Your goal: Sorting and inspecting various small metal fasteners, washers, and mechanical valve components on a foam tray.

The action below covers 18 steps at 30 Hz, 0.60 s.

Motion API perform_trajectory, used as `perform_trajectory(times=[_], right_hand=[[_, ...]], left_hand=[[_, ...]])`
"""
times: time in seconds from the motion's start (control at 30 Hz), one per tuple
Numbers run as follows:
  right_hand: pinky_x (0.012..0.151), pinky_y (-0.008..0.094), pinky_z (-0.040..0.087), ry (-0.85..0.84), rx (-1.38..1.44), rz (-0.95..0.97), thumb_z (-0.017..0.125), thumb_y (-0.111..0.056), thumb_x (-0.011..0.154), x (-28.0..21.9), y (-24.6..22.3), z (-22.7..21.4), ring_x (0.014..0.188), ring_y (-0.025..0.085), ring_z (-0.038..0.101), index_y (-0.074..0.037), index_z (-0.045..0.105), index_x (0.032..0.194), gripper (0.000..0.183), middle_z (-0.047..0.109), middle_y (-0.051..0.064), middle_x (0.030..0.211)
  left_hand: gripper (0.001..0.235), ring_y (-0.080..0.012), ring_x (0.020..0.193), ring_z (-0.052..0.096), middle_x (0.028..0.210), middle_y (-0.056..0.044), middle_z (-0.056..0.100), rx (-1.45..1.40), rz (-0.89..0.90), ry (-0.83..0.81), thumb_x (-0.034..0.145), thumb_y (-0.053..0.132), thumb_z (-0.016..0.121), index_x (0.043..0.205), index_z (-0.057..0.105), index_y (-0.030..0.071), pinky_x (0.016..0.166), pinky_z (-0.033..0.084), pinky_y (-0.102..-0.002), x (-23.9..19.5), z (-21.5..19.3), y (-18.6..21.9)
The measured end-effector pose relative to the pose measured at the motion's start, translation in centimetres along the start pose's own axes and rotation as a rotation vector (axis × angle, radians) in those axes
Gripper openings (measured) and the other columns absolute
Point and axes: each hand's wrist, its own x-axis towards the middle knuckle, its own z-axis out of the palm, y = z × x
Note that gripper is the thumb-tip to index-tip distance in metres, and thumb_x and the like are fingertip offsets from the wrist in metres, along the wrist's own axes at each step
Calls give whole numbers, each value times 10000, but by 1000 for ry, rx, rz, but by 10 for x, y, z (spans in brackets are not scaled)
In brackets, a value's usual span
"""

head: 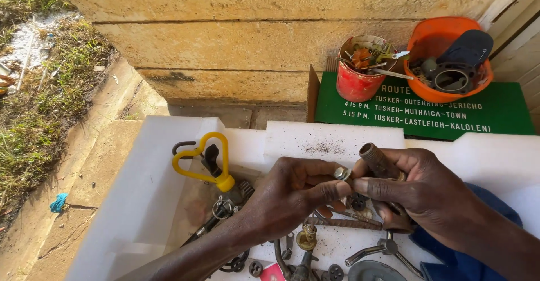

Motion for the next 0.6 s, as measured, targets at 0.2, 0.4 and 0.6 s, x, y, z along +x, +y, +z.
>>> perform_trajectory(times=[0.2,0.4,0.6], right_hand=[[342,300,198,58,-13,67,851,30,845,-5,-9,16,388,199,365,78,780,914,111,562,187,548],[509,307,356,-105,-660,61,828,-215,901,11,15,-6,539,139,487,-58,778,890,164,581,41,631],[709,310,477,-304,-1433,46,688,-573,929,21,37,-16,748,79,666,-366,682,1019,226,728,-119,828]], left_hand=[[188,-71,772,598,926,-19,748,-85,67,144,908,157,755,1007,763,-1,657,499,-217,-3,0,12],[153,-326,784,752,998,-287,776,-394,0,263,913,17,672,996,711,-105,695,646,-419,3,-19,13],[187,-315,743,736,935,-280,744,-559,-12,290,932,39,655,1043,687,-108,703,657,-411,9,-33,9]])
